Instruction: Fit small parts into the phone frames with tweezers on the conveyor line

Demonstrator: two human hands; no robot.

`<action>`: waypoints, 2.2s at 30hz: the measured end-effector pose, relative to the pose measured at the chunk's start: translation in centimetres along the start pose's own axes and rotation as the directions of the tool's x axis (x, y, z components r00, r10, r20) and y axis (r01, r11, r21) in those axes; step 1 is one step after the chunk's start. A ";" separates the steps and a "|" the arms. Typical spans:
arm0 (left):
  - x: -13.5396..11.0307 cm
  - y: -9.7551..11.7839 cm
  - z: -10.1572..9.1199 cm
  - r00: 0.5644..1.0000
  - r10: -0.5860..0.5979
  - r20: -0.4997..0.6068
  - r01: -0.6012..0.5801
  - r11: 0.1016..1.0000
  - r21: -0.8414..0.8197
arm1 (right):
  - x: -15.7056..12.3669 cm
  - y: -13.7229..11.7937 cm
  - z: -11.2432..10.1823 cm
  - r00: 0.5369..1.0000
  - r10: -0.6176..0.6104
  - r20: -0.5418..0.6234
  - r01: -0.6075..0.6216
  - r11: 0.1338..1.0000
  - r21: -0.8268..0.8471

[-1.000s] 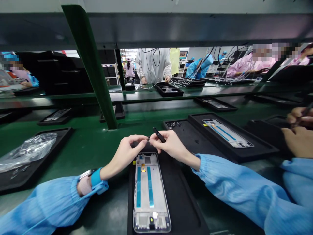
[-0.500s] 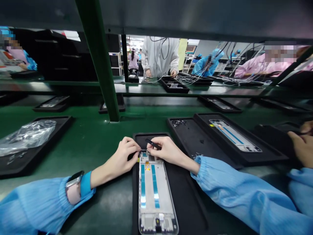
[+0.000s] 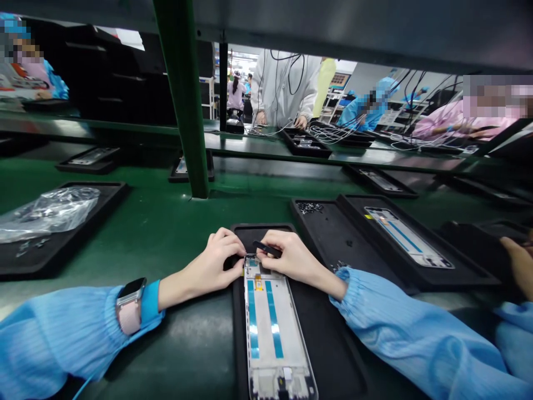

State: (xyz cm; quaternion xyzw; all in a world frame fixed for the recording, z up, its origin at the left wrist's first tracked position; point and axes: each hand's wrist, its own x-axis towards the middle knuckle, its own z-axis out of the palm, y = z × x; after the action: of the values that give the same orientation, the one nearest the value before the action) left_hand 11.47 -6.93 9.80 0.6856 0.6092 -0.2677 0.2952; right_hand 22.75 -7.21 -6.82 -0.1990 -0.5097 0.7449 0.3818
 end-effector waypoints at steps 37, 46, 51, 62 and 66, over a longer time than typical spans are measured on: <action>0.2 0.2 -0.2 0.988 0.114 0.109 -0.133 0.972 0.193 | 0.4 -0.4 -0.7 0.996 0.021 0.088 -0.020 1.000 -0.005; 0.5 0.3 -0.4 0.978 0.146 0.146 -0.179 0.950 0.254 | 0.7 1.7 -0.1 0.932 0.298 0.208 -0.351 0.886 0.304; 0.7 0.7 -0.7 0.973 0.167 0.162 -0.205 0.944 0.257 | 1.3 0.8 -0.2 0.912 0.340 0.229 -0.398 0.870 0.291; 2.5 0.7 0.1 0.997 -0.059 0.043 0.057 0.997 0.045 | 1.2 0.9 -0.4 0.913 0.327 0.244 -0.399 0.839 0.369; 2.9 0.4 0.7 0.999 -0.044 0.011 0.043 0.998 0.053 | 1.2 0.9 -0.4 0.907 0.334 0.255 -0.413 0.824 0.387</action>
State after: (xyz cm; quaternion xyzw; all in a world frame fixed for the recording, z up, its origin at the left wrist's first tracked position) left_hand 12.16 -5.49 7.21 0.6780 0.6151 -0.2940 0.2748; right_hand 21.95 -6.17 -7.71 -0.1390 -0.3141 0.9140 0.2160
